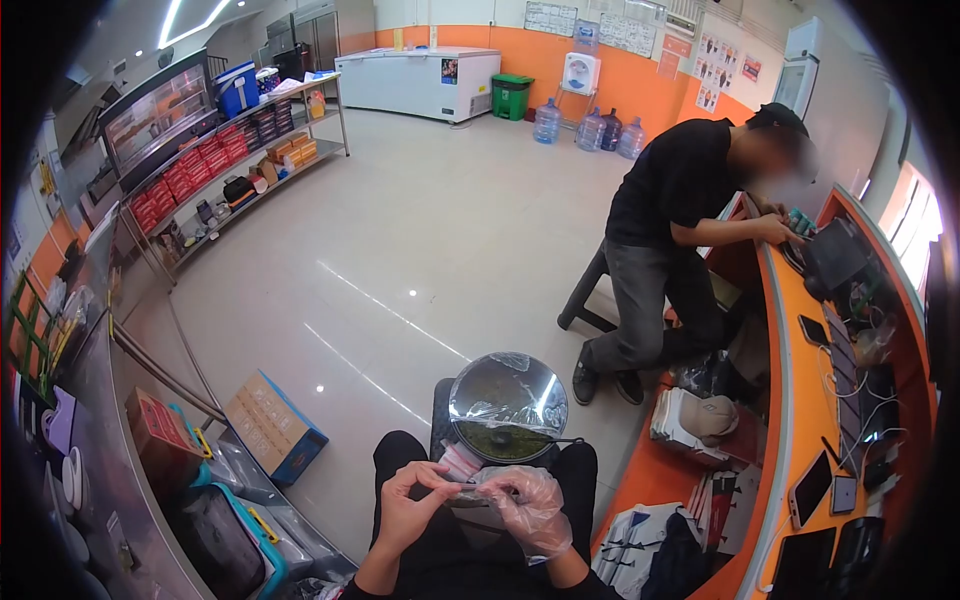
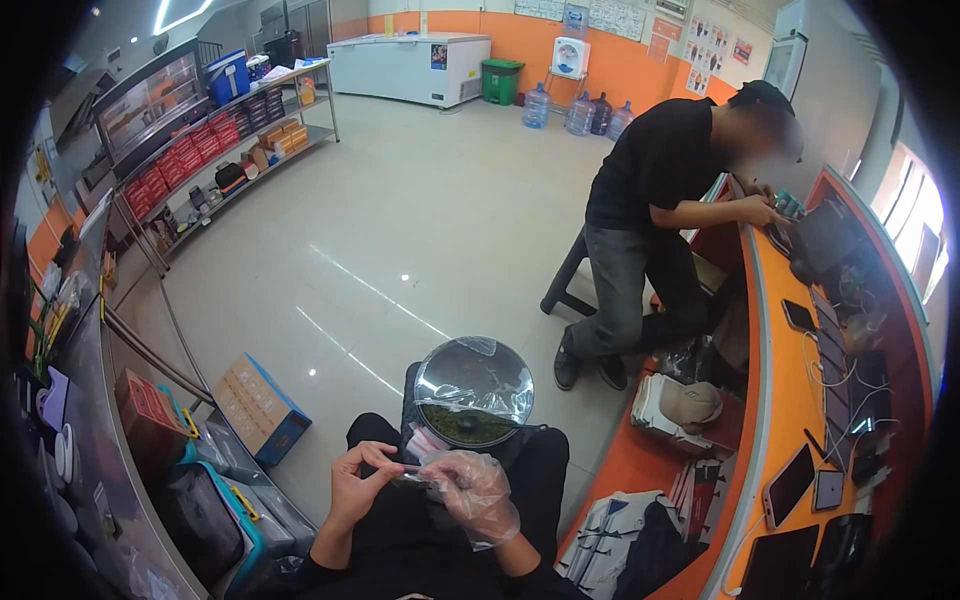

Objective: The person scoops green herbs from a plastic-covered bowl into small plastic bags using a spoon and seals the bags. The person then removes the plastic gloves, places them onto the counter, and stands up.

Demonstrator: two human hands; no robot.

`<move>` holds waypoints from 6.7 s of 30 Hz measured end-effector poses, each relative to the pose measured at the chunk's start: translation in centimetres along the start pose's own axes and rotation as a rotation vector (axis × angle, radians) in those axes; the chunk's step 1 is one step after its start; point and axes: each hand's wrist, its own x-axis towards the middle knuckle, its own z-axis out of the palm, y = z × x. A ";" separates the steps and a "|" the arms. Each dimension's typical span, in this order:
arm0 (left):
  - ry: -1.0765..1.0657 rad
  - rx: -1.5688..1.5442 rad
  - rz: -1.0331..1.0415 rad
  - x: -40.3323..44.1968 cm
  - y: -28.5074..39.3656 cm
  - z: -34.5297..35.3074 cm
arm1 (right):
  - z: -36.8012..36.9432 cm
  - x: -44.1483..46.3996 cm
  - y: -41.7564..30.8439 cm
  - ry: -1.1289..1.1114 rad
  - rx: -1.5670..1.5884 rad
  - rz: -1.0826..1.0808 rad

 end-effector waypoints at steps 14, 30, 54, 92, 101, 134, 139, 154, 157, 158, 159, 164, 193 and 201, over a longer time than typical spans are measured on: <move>0.264 -0.343 -0.241 -0.3 -0.2 -1.1 | 3.6 -1.2 4.4 -0.079 0.112 0.315; 0.376 -1.054 -0.389 -1.4 0.0 -3.2 | 5.9 0.0 0.6 -0.081 -0.005 0.000; 1.860 -0.166 0.885 -9.6 8.8 -34.2 | 4.5 -1.7 4.1 -0.327 -0.121 0.121; -0.559 0.786 -0.140 7.7 -22.3 -1.9 | 11.7 -6.4 24.2 -0.543 -1.112 -0.176; -0.491 0.621 -0.248 7.6 -22.3 -2.0 | 11.8 -5.8 24.4 -0.452 -1.189 -0.201; 0.138 0.281 -0.221 -3.1 -10.2 1.0 | 7.6 -2.8 8.5 0.031 -0.027 0.366; -0.039 -0.011 -0.395 -2.8 -10.9 0.1 | 6.6 -3.8 12.2 -0.055 0.185 0.395; -0.214 -0.277 -0.526 -3.8 -9.9 0.1 | 3.6 -3.7 7.8 -0.310 -0.166 0.202; -0.078 0.045 -0.378 -4.2 -8.2 1.7 | 3.8 -3.9 8.2 -0.256 -0.388 0.097; -0.019 0.150 -0.318 -4.2 -8.3 2.1 | 3.8 -3.8 8.4 -0.230 -0.446 0.076; 0.040 0.254 -0.256 -4.1 -8.3 2.3 | 3.8 -3.8 8.5 -0.203 -0.505 0.055; -0.184 0.744 -0.191 -3.3 -5.6 1.9 | 2.7 -3.7 8.2 -0.211 -0.754 0.113; -0.152 0.495 -0.152 -2.4 -10.7 1.9 | -1.4 0.1 14.2 0.291 -0.250 0.289; -0.191 0.428 -0.202 -1.6 -11.5 1.1 | 0.6 -0.2 13.3 -0.096 -0.524 0.092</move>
